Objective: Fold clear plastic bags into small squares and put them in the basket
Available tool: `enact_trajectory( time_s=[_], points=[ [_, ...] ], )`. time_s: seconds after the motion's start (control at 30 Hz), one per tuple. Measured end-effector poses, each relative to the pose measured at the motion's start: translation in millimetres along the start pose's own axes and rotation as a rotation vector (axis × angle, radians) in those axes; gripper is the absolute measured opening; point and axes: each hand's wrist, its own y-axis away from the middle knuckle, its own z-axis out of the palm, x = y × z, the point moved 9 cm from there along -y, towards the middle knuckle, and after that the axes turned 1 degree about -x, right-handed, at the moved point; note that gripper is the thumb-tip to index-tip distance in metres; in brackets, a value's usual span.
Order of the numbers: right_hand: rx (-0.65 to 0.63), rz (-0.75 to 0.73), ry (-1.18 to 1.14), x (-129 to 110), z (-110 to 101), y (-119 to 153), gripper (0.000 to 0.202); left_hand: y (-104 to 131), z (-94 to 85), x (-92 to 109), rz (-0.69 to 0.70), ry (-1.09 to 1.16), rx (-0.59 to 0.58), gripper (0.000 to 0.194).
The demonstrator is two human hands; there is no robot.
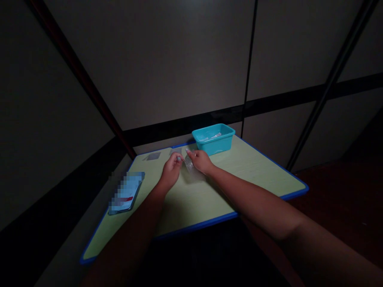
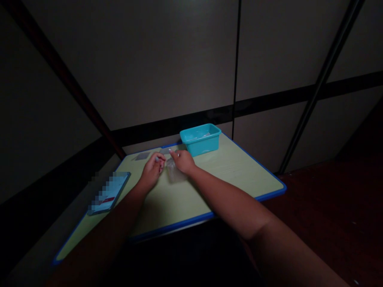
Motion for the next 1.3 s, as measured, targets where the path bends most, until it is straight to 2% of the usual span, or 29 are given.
enact_trajectory(
  time_s=[0.07,0.13,0.23,0.37,0.43,0.57,0.7,0.83,0.93,1.0,1.07,1.13,1.2,1.3],
  points=[
    [-0.077,0.027,-0.149,5,11,1,0.056,3,25.8,-12,-0.076,0.014,-0.227,0.036],
    [-0.157,0.056,-0.297,9,23,2,0.053,3,33.7,-24,-0.144,0.018,-0.284,0.044],
    [-0.255,0.056,-0.421,6,35,5,0.041,-4,21.0,-35,-0.206,0.029,-0.179,0.05],
    [-0.363,-0.12,-0.3,-12,39,9,0.026,-10,4.8,-36,-0.211,0.039,-0.093,0.049],
    [-0.424,-0.183,-0.231,-17,41,12,0.025,-11,4.0,-36,-0.192,0.036,-0.099,0.048],
    [-0.474,-0.146,-0.278,-14,44,14,0.035,-13,2.0,-36,-0.137,0.086,-0.085,0.047],
    [-0.391,-0.081,-0.344,-9,39,10,0.039,-18,-16.2,-36,-0.102,0.159,0.037,0.042],
    [-0.225,-0.004,-0.29,3,27,4,0.035,-23,-42.6,-33,-0.113,0.464,0.225,0.034],
    [-0.142,0.054,-0.243,11,20,1,0.032,-25,-48.0,-36,-0.202,0.699,0.277,0.033],
    [-0.095,0.116,-0.254,15,16,1,0.031,-25,-47.4,-39,-0.254,0.752,0.291,0.035],
    [-0.041,0.201,-0.307,19,11,2,0.03,-23,-44.3,-40,-0.277,0.73,0.286,0.038],
    [-0.012,0.269,-0.402,20,8,4,0.028,-21,-35.7,-42,-0.3,0.661,0.229,0.038],
    [-0.049,0.295,-0.482,17,11,6,0.026,-18,-22.9,-42,-0.309,0.587,0.129,0.034],
    [-0.153,0.232,-0.452,10,19,8,0.03,-14,-5.9,-37,-0.277,0.495,-0.013,0.021]
  ],
)
